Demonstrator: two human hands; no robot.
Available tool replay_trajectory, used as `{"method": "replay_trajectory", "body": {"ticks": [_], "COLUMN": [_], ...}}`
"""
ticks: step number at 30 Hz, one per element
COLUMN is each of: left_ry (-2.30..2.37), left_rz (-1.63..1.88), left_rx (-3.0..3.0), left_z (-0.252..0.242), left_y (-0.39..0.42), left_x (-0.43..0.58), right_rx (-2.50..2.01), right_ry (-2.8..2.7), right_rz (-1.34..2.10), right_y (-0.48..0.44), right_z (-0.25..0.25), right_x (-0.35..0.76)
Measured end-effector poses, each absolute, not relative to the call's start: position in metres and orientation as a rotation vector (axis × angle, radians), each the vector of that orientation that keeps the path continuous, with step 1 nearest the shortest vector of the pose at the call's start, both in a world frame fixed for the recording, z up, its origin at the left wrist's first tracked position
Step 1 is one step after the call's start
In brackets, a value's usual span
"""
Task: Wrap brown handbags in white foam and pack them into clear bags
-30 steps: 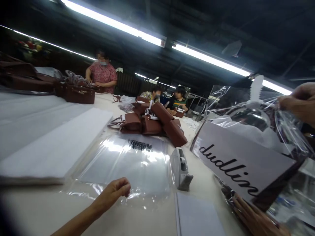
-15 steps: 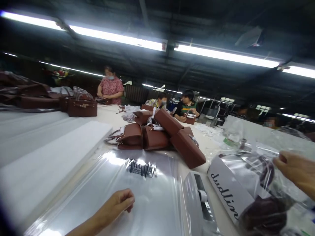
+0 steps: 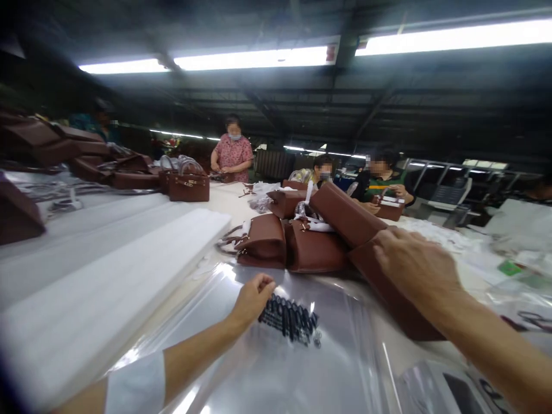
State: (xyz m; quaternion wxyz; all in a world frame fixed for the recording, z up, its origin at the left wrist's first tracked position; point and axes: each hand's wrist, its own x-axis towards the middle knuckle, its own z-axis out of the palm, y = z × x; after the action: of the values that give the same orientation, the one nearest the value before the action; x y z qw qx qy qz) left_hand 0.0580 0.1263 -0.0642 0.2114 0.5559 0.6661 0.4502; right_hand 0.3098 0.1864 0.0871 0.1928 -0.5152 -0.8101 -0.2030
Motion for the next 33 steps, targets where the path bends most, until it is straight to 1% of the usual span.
{"method": "replay_trajectory", "body": {"ticks": [3, 6, 9, 12, 15, 17, 19, 22, 26, 29, 33], "left_ry": [2.272, 2.489, 2.512, 2.486, 2.478, 2.460, 2.419, 2.408, 2.668, 2.800, 2.767], "left_rz": [1.366, 1.271, 1.054, 0.873, 0.741, 0.677, 0.636, 0.675, 0.843, 0.842, 0.719], "left_rx": [1.545, 1.740, 1.991, 2.141, 2.217, 2.274, 2.341, 2.370, 2.076, 1.851, 1.855], "left_z": [-0.060, -0.055, -0.050, -0.039, -0.022, -0.012, -0.008, -0.018, -0.046, -0.063, -0.078], "left_y": [0.154, 0.183, 0.213, 0.236, 0.245, 0.241, 0.228, 0.202, 0.182, 0.189, 0.212], "left_x": [0.023, -0.017, -0.048, -0.066, -0.071, -0.068, -0.063, -0.065, -0.091, -0.114, -0.126], "right_rx": [-1.409, -1.336, -1.300, -1.301, -1.362, -1.427, -1.481, -1.481, -1.252, -1.061, -0.923], "right_ry": [-2.433, -2.557, -2.597, -2.550, -2.390, -2.257, -2.158, -2.102, -2.205, -2.323, -2.437], "right_rz": [-0.462, -0.290, -0.113, 0.089, 0.303, 0.368, 0.340, 0.176, -0.112, -0.242, -0.240], "right_y": [0.211, 0.223, 0.227, 0.227, 0.226, 0.225, 0.223, 0.216, 0.216, 0.232, 0.264], "right_z": [0.054, 0.018, -0.004, -0.014, -0.024, -0.034, -0.042, -0.043, -0.025, -0.014, -0.024], "right_x": [0.264, 0.224, 0.204, 0.197, 0.192, 0.188, 0.182, 0.174, 0.151, 0.117, 0.078]}}
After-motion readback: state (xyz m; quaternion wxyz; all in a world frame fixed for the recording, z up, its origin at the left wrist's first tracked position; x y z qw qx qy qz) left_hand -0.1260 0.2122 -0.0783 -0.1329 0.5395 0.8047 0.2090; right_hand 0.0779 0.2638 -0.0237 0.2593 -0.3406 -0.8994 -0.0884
